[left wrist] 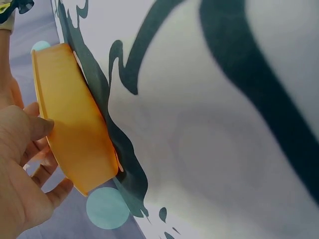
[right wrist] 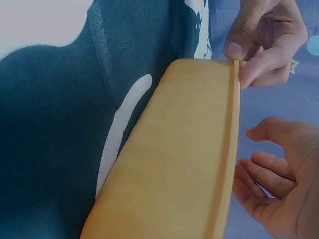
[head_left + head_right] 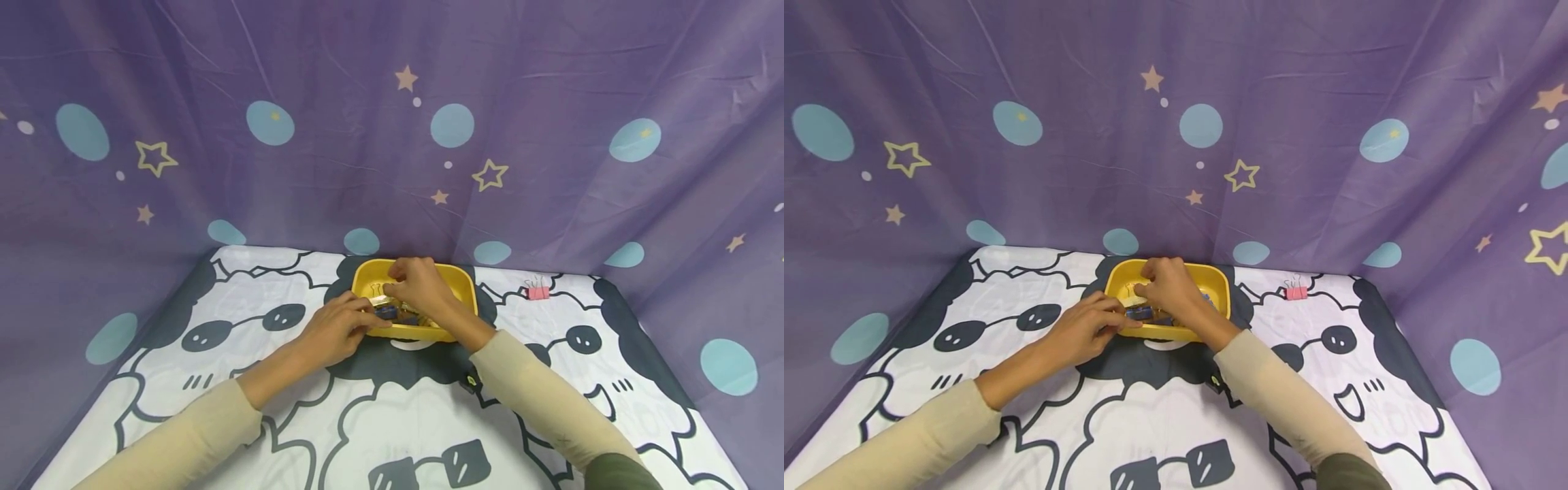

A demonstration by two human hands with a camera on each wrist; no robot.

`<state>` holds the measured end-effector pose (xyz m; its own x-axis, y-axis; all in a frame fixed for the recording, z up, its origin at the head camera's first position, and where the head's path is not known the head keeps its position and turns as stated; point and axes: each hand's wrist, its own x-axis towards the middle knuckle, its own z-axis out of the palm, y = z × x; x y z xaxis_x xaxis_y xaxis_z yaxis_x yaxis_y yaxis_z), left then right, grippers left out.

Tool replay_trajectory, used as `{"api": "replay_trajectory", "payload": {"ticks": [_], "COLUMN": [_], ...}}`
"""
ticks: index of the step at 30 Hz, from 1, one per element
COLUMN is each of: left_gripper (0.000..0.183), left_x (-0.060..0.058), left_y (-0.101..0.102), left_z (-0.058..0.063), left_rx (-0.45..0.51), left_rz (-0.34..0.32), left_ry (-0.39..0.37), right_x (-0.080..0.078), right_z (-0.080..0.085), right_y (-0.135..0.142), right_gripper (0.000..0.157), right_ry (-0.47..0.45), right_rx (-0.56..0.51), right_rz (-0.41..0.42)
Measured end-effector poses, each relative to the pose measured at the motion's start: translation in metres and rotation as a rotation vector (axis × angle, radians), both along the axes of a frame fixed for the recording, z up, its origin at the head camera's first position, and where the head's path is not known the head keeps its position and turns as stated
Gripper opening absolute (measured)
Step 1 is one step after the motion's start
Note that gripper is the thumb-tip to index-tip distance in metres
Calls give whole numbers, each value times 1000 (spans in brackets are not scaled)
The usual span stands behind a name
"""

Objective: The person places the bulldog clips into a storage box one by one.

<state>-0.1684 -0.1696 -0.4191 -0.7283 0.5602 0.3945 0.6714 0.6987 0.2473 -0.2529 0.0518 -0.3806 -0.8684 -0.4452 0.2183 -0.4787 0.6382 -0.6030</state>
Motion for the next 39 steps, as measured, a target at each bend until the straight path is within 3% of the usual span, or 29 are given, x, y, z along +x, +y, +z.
{"api": "replay_trajectory", "payload": {"ticks": [6,12,23,39], "left_gripper": [42,42,41,44], "left_x": [0,0,1,0], "left_y": [0,1,2,2], "left_z": [0,1,3,1], "left_rx": [6,0,-2,7], "left_rz": [18,13,20,18], "left_ry": [-6,-3,-22,-10], "right_x": [3,6,1,1], "right_z": [2,5,10,11], "right_y": [11,25,56,102], "right_gripper": [38,45,40,42], "right_ry": [0,16,11,7], "right_rx": [-2,12,-19,29], "right_rz": [8,-43,-83,-165]}}
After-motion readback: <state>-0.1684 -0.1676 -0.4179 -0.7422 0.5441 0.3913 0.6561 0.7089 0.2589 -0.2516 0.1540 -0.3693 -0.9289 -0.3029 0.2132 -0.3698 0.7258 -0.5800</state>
